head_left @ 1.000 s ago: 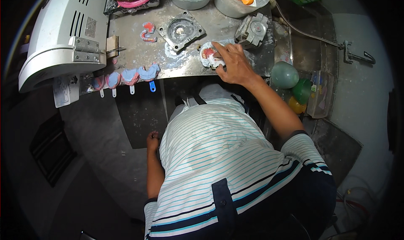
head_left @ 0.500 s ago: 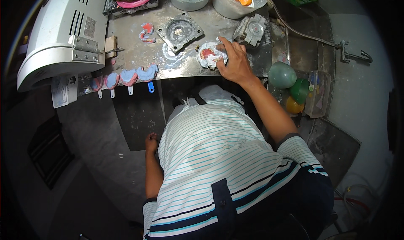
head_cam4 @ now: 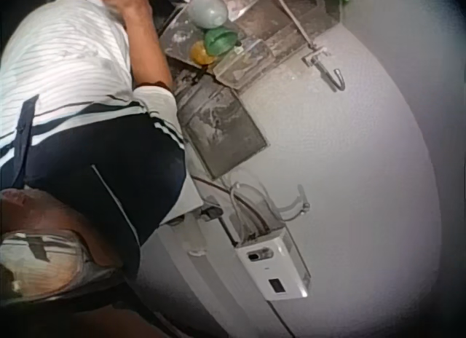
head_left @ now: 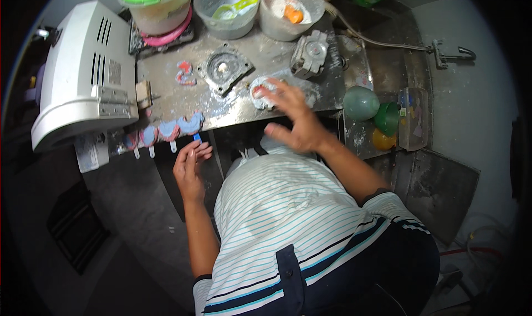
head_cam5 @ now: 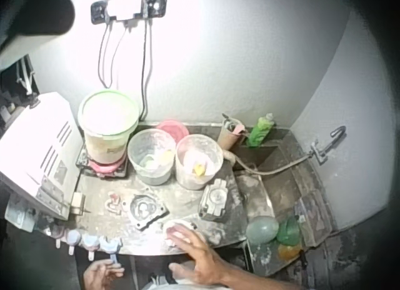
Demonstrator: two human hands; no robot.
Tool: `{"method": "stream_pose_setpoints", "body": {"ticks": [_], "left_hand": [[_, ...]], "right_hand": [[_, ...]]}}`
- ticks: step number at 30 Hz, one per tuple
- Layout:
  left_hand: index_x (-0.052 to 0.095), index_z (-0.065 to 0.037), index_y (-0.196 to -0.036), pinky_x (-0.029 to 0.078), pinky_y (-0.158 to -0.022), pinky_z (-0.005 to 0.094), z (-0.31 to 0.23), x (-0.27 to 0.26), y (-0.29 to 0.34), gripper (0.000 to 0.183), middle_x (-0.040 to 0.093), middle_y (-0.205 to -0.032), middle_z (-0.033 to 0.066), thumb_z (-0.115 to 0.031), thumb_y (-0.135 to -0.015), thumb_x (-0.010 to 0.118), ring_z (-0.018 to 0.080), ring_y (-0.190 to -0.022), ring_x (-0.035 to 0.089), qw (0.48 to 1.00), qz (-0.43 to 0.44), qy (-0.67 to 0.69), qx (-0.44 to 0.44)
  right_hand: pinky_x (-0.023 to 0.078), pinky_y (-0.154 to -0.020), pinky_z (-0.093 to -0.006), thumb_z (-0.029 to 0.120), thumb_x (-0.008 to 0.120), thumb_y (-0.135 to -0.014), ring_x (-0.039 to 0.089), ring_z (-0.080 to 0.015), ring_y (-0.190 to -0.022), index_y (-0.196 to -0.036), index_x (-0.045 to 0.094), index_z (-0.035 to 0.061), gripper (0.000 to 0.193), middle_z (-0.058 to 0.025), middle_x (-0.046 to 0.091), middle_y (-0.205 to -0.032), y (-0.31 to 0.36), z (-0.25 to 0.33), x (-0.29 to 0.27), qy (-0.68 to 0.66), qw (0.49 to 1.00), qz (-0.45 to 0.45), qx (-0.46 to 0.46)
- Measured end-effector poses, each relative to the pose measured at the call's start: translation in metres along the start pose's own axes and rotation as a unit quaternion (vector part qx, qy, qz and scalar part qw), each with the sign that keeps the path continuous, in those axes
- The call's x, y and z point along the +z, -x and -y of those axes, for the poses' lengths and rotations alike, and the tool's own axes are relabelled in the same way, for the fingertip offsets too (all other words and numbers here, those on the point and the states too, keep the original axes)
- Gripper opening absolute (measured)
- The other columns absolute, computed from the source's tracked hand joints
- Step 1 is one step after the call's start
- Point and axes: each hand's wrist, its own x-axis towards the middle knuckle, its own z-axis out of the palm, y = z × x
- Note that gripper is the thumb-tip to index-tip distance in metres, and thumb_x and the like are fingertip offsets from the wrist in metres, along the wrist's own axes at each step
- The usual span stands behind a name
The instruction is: The person applies a white paste-like material to a dental mold using a small spatula and fingers. They repeatedly smooth and spread the material across the mold surface, occasionally wiping excess onto their hand or the workbench.
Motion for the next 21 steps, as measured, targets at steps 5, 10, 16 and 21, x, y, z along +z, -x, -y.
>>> {"method": "stream_pose_setpoints", "body": {"ticks": [5, 10, 16, 21], "left_hand": [[0.055, 0.007, -0.123, 0.05, -0.103, 0.047, -0.045, 0.108, -0.063, 0.048, 0.062, -0.119, 0.0274, -0.036, -0.103, 0.05, 0.0393, -0.115, 0.061, 0.903, 0.037, 0.415, -0.101], [0.057, 0.003, -0.114, 0.06, -0.089, 0.0349, -0.038, 0.141, -0.096, 0.043, 0.064, -0.114, 0.0203, -0.037, -0.1, 0.06, 0.0288, -0.106, 0.066, 0.918, 0.037, 0.376, -0.122], [0.055, 0.006, -0.112, 0.055, -0.1, 0.0394, -0.039, 0.181, -0.116, 0.052, 0.061, -0.121, 0.025, -0.044, -0.099, 0.057, 0.0324, -0.114, 0.063, 0.921, 0.03, 0.369, -0.117], [0.051, 0.011, -0.116, 0.056, -0.101, 0.0424, -0.047, 0.19, -0.13, 0.05, 0.055, -0.129, 0.0304, -0.035, -0.1, 0.06, 0.0399, -0.124, 0.057, 0.904, 0.024, 0.408, -0.124]], "right_hand": [[0.007, -0.119, -0.0597, 0.049, 0.07, -0.08, 0.016, -0.0459, -0.147, -0.149, 0.042, 0.0124, 0.084, -0.0243, 0.017, -0.161, -0.015, 0.06, 0.018, 0.086, 0.986, 0.119, -0.084], [0.002, -0.119, -0.0612, 0.04, 0.071, -0.077, 0.008, -0.0436, -0.15, -0.147, 0.043, 0.0068, 0.082, -0.0221, 0.016, -0.162, -0.01, 0.054, -0.003, 0.057, 0.994, 0.059, -0.064], [0.001, -0.118, -0.0651, 0.036, 0.069, -0.077, 0.011, -0.0442, -0.15, -0.146, 0.042, 0.0039, 0.081, -0.0177, 0.02, -0.163, -0.003, 0.044, -0.023, 0.057, 0.995, 0.052, -0.067], [-0.001, -0.118, -0.0664, 0.032, 0.071, -0.078, 0.028, -0.038, -0.144, -0.155, 0.021, 0.0014, 0.097, -0.0166, 0.038, -0.153, -0.011, 0.03, -0.04, 0.001, 0.998, 0.051, -0.047]]}}
